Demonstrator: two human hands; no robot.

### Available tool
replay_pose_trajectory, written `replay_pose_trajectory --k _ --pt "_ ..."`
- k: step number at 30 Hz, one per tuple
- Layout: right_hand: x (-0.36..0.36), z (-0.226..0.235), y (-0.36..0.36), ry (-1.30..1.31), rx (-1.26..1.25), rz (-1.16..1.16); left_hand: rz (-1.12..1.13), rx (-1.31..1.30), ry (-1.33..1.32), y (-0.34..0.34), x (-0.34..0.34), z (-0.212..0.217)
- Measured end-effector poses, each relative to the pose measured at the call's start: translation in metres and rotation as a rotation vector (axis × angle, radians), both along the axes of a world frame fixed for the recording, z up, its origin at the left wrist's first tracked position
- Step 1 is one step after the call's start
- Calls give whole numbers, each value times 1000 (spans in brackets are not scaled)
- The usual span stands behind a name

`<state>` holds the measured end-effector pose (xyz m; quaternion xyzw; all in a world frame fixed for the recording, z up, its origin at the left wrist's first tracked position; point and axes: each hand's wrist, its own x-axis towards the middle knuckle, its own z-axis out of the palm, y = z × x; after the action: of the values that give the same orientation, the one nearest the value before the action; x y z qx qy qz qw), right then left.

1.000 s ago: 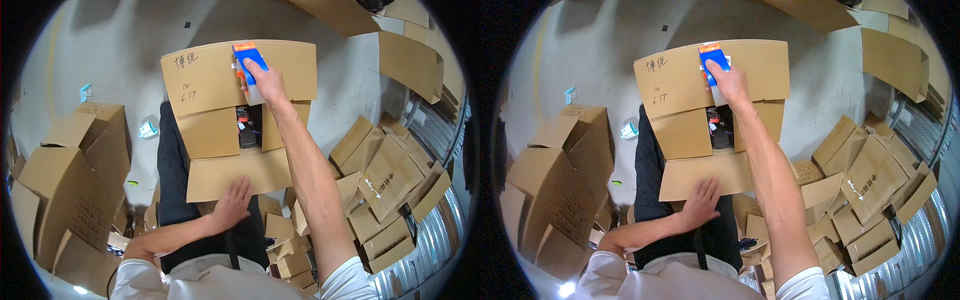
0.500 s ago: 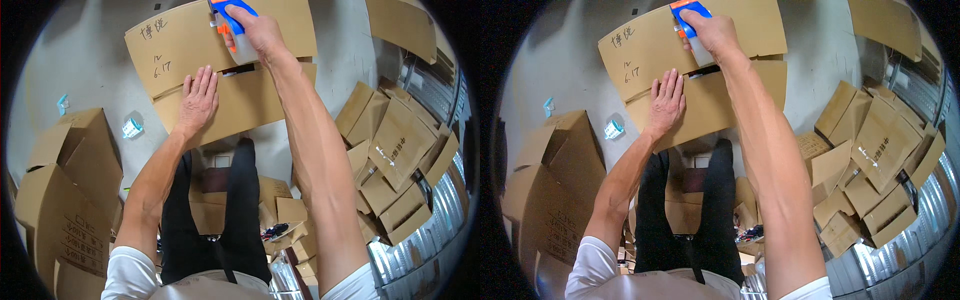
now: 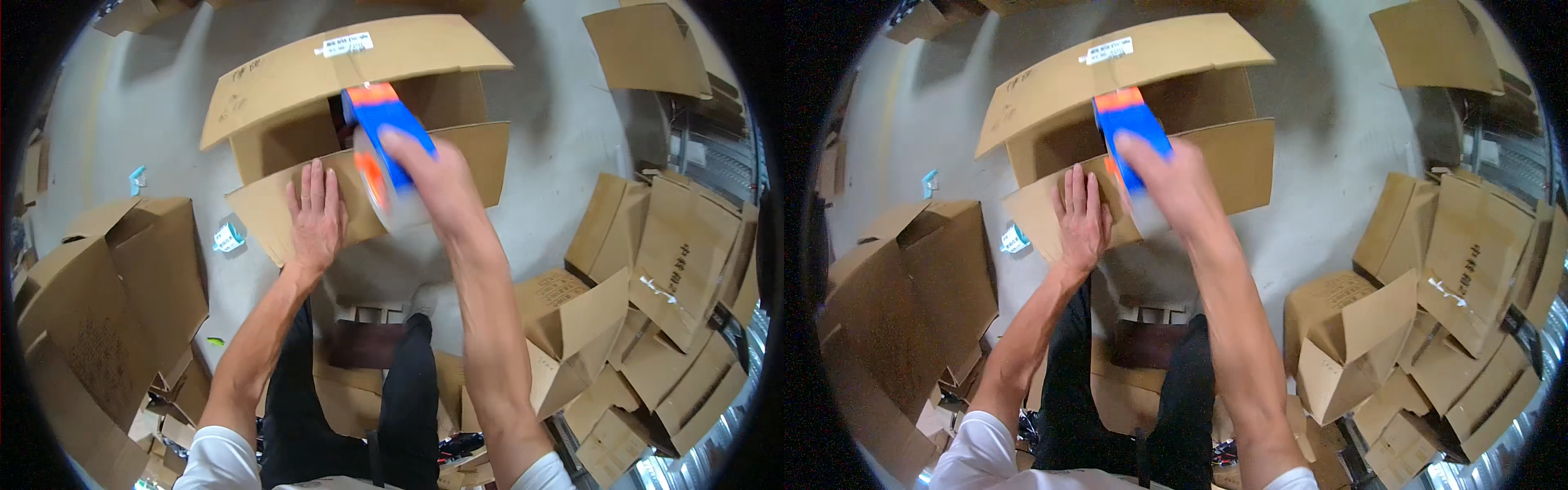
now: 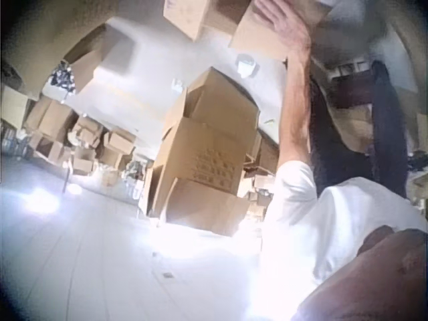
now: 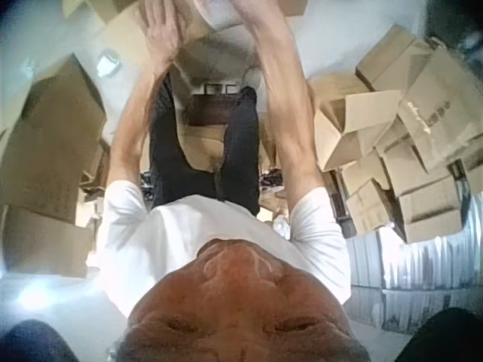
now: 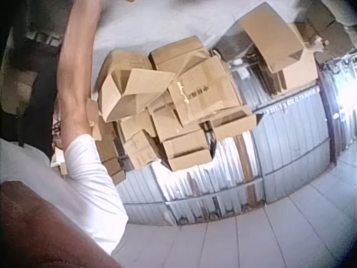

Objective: The person packs black bags into cardboard boxes and seals the boxes with a tape dispenser.

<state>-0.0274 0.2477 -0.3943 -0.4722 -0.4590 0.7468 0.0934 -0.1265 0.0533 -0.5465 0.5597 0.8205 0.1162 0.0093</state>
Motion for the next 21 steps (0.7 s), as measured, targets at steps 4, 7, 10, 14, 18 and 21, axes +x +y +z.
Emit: replay_pose_trajectory --k 4,7,10,14,18,21 --pt "127 55 -74 -110 -202 106 -298 -95 -68 -2 76 -11" --pt "179 48 -105 -174 -256 76 -507 -137 -14 94 92 -26" --pt "206 21 -116 -233 -186 110 -470 -81 -14 102 89 -33" --pt "234 25 -135 -212 -12 160 -323 -81 1 75 112 -48" --pt "248 1 -150 -202 223 215 -495 -82 67 88 91 -51" --pt "259 -48 -157 -247 128 194 -540 -32 82 94 99 -56"
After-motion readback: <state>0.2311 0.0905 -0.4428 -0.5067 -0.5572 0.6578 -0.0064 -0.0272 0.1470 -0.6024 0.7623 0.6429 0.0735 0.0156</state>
